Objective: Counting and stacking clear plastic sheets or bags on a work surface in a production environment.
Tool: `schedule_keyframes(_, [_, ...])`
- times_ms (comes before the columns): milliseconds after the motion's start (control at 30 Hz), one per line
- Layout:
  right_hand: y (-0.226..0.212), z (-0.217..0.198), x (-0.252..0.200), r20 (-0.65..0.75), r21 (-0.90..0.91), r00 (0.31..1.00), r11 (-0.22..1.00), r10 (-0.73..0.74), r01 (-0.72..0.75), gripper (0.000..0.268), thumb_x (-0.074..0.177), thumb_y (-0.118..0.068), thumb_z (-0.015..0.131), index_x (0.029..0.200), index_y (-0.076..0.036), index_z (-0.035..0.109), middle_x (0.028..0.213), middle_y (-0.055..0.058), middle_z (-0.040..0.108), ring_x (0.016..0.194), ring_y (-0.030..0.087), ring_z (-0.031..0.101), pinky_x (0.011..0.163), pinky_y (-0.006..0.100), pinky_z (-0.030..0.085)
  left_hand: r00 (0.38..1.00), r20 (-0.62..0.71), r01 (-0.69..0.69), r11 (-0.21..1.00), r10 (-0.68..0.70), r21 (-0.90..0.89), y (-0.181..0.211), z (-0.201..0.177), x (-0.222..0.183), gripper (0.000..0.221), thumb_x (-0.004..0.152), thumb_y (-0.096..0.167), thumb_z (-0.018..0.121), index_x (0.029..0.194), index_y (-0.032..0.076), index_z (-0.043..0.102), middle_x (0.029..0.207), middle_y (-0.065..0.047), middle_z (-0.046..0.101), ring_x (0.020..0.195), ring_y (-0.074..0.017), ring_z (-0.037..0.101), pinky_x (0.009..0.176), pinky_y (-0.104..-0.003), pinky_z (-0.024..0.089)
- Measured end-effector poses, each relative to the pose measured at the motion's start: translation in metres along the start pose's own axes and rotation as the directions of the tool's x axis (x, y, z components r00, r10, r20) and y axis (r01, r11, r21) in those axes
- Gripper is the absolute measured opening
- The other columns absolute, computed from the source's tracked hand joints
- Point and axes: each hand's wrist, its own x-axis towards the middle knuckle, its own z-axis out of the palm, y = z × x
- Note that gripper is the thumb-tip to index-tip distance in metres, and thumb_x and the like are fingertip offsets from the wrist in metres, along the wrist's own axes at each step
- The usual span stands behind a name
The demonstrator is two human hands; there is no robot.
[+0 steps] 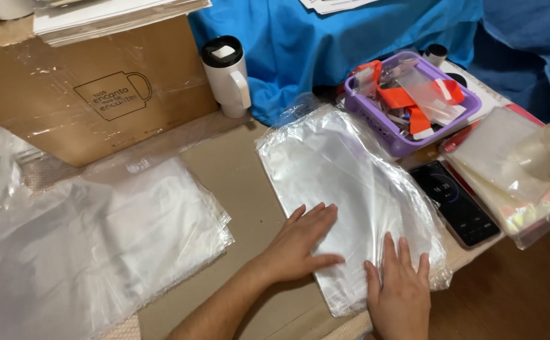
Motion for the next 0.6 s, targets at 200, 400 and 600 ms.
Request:
schedule_keyframes(200, [-0.006,0.005,0.013,-0.055,0.015,0.962,0.964,0.266,-0.265,0.047,0.101,-0.03,0.061,0.147,-0.018,0.062,0.075,0.002,0.074,0.049,0.022,0.062,0.053,0.041,0.052,0.965,-0.012,0.137,0.538,-0.263,-0.831,-0.016,-0.009,-0.002,0.058,0.101,0.042,0.04,0.149,0.01,0.042,0.153,-0.011,0.049,0.144,-0.0225,0.045,0.118,-0.037,0.033])
schedule_keyframes(400, [-0.056,-0.019,0.024,-0.245,0.299,0.949,0.915,-0.2,0.27,0.029,0.093,-0.006,0.065,0.122,-0.006,0.07,0.117,0.005,0.075,0.107,0.018,0.073,0.093,0.029,0.056,0.796,0.207,0.186,-0.097,-0.569,-0.978,-0.016,-0.034,0.008,0.059,0.085,0.045,0.061,0.129,0.006,0.063,0.121,-0.016,0.069,0.1,-0.0256,0.068,0.083,-0.036,0.06])
schedule_keyframes(600, [-0.053,-0.013,0.015,-0.251,0.381,0.923,0.847,-0.292,0.371,0.027,0.087,-0.005,0.073,0.114,-0.008,0.072,0.116,0.009,0.075,0.106,0.023,0.074,0.094,0.032,0.058,0.769,0.308,0.252,-0.178,-0.56,-0.951,-0.024,-0.022,0.02,0.044,0.088,0.031,0.068,0.121,0.003,0.062,0.116,-0.018,0.072,0.1,-0.0239,0.071,0.082,-0.038,0.06])
